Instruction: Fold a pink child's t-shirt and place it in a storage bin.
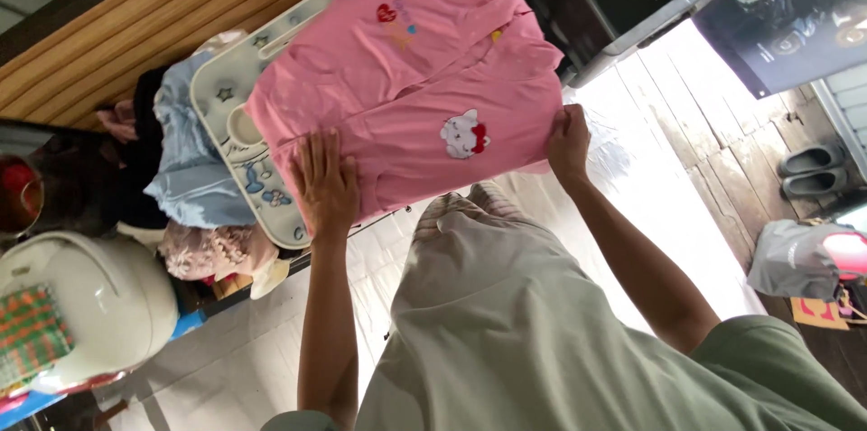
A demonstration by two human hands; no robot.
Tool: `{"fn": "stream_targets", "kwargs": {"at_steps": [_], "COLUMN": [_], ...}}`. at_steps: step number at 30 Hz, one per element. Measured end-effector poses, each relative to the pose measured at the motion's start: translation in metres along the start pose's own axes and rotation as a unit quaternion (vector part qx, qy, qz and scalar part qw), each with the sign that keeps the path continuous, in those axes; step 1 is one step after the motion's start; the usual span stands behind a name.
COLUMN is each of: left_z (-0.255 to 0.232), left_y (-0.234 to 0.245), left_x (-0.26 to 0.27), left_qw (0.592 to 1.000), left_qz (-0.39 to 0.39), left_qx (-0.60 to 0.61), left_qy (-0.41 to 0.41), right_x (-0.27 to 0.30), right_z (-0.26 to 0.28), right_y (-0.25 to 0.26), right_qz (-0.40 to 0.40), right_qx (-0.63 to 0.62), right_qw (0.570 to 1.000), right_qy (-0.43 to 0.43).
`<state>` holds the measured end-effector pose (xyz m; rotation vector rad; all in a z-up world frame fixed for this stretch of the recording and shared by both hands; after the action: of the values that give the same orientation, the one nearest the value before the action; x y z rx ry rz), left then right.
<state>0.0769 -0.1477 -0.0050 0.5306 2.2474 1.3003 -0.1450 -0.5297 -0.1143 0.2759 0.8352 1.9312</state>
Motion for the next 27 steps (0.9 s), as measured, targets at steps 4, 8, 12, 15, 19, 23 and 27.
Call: {"fn": "stream_targets", "kwargs": {"at_steps": [4, 8, 12, 15, 19, 23, 27], "left_z": [0.005, 0.019, 0.038, 0.033, 0.027, 0.038, 0.066], "left_y": [0.009, 0.016, 0.009, 0.007, 0.022, 0.036, 0.035], "left_x": [0.005, 0.017, 0.028, 0.033, 0.024, -0.003, -0.041], "left_qw": [0.999, 0.985, 0.982, 0.990, 0.991, 0.981, 0.981], "left_qz": [-0.023, -0.074, -0.098, -0.091, -0.077, -0.090, -0.122], "left_qx": [0.026, 0.156, 0.161, 0.107, 0.081, 0.104, 0.084], "left_qy": [-0.002, 0.027, 0.032, 0.025, 0.073, 0.138, 0.123], "right_x": [0.006, 0.013, 0.014, 0.010, -0.001, -0.018, -0.044], "right_z": [0.027, 0.054, 0.109, 0.153, 0.171, 0.175, 0.180], "right_y": [0.005, 0.014, 0.025, 0.026, 0.012, -0.002, -0.017], "right_qz": [0.023, -0.048, -0.114, -0.048, 0.004, 0.021, 0.059], "right_qx": [0.022, 0.110, 0.132, 0.171, 0.180, 0.202, 0.210], "right_qw": [0.999, 0.993, 0.957, 0.930, 0.919, 0.911, 0.903], "right_qy": [-0.040, 0.008, 0.231, 0.322, 0.350, 0.359, 0.370]}}
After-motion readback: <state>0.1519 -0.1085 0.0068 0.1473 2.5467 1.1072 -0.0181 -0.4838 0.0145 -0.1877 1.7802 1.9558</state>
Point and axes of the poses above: each hand's wrist, its own x-axis away from the middle knuckle, its own y-axis out of the back of the hand, z = x × y, the point moved 3 cm from there along -x, towards the middle knuckle, and after that the axes turned 11 degrees about x, right-handed, at the moved point
